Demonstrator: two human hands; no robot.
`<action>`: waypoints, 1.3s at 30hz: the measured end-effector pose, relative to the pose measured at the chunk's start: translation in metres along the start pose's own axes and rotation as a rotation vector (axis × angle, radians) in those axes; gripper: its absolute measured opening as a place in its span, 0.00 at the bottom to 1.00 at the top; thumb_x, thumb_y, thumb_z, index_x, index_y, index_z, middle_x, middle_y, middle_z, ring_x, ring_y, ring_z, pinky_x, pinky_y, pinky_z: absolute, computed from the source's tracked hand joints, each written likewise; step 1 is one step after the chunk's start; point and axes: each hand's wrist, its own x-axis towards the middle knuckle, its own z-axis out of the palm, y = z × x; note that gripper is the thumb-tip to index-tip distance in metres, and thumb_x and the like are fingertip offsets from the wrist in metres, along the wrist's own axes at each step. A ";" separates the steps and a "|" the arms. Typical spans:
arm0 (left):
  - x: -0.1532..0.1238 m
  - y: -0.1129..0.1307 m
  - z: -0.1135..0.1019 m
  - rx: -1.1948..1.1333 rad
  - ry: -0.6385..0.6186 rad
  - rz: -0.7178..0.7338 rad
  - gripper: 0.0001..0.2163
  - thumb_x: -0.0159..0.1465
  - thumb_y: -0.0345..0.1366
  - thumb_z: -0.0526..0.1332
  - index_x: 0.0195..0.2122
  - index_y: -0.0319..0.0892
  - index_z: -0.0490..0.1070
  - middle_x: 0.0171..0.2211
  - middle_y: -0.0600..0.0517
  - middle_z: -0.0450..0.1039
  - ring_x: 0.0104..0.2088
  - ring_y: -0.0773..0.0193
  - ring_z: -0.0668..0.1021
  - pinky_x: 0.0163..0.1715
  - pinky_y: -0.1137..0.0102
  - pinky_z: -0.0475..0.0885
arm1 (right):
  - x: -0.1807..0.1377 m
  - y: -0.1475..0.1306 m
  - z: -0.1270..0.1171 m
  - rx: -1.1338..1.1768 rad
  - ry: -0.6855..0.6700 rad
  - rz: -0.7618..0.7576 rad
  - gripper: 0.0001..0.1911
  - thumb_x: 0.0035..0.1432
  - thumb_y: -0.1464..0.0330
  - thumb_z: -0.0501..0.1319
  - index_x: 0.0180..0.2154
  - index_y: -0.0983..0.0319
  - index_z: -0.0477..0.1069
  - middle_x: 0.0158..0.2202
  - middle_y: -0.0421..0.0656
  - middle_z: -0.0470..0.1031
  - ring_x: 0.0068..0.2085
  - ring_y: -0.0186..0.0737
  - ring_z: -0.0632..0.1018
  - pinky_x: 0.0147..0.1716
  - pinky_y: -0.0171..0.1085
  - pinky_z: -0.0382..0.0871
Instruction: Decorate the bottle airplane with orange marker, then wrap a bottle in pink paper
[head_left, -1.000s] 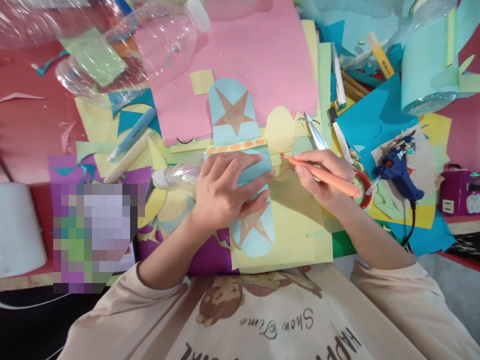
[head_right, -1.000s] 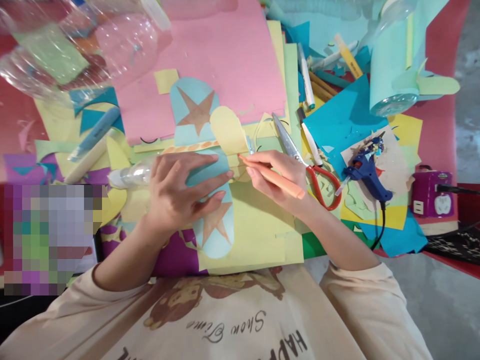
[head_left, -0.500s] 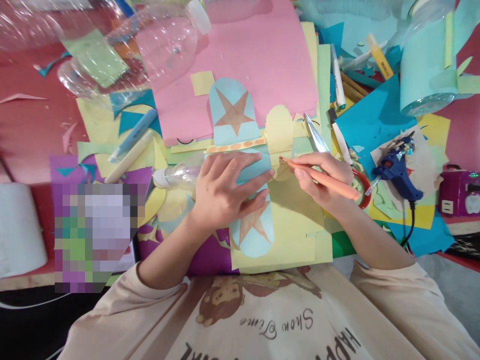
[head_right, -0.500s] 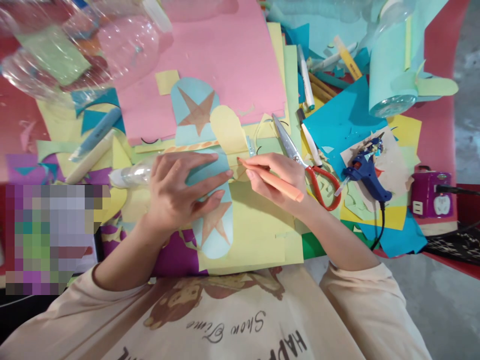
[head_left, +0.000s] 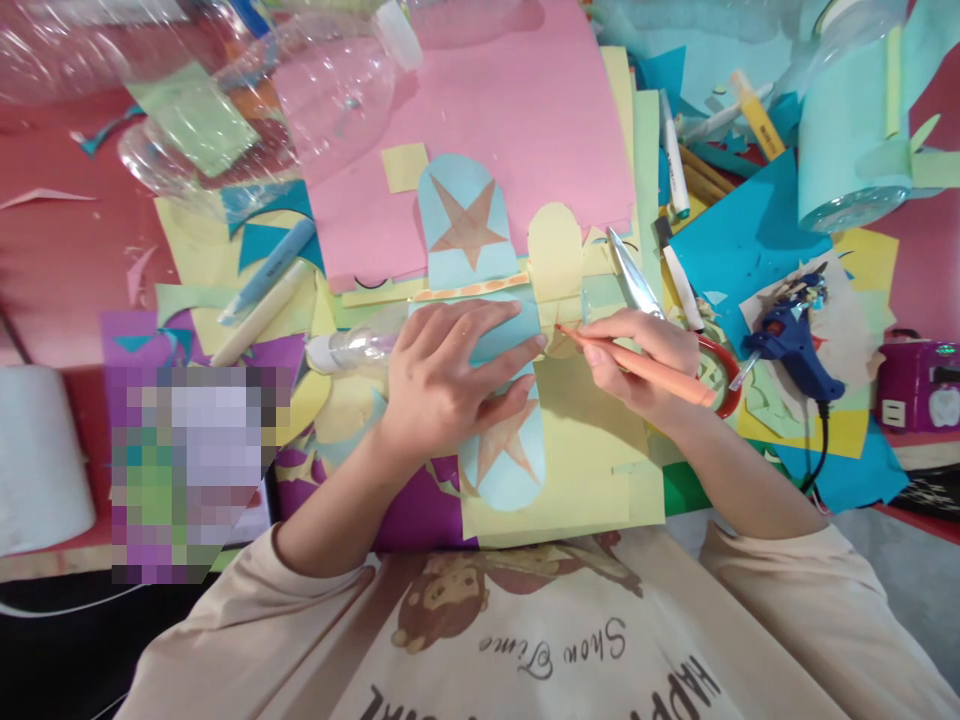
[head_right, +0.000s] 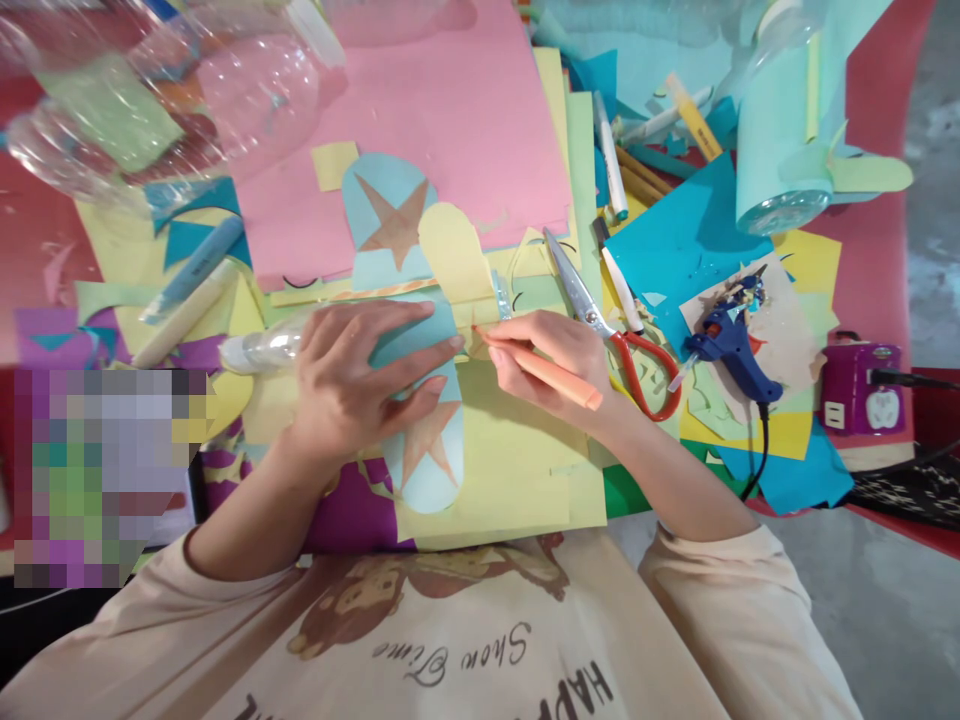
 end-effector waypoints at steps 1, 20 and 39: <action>0.000 0.000 0.000 0.000 0.002 -0.004 0.10 0.64 0.42 0.61 0.46 0.51 0.73 0.46 0.49 0.77 0.44 0.58 0.78 0.40 0.63 0.72 | 0.000 0.000 0.001 0.002 0.002 -0.007 0.05 0.58 0.73 0.62 0.36 0.59 0.71 0.28 0.38 0.79 0.28 0.32 0.79 0.27 0.31 0.74; -0.003 -0.002 0.001 -0.042 -0.018 -0.002 0.12 0.63 0.41 0.62 0.48 0.48 0.75 0.48 0.46 0.75 0.46 0.54 0.78 0.42 0.60 0.71 | 0.001 -0.002 -0.001 -0.024 -0.079 -0.040 0.02 0.58 0.73 0.61 0.33 0.61 0.69 0.24 0.40 0.77 0.24 0.31 0.75 0.24 0.31 0.71; 0.000 -0.001 -0.001 -0.044 -0.021 -0.004 0.11 0.64 0.42 0.60 0.47 0.49 0.74 0.47 0.46 0.75 0.44 0.56 0.76 0.40 0.62 0.70 | 0.001 -0.001 -0.003 0.025 0.092 0.033 0.02 0.58 0.71 0.60 0.34 0.60 0.71 0.27 0.38 0.78 0.26 0.32 0.78 0.25 0.32 0.73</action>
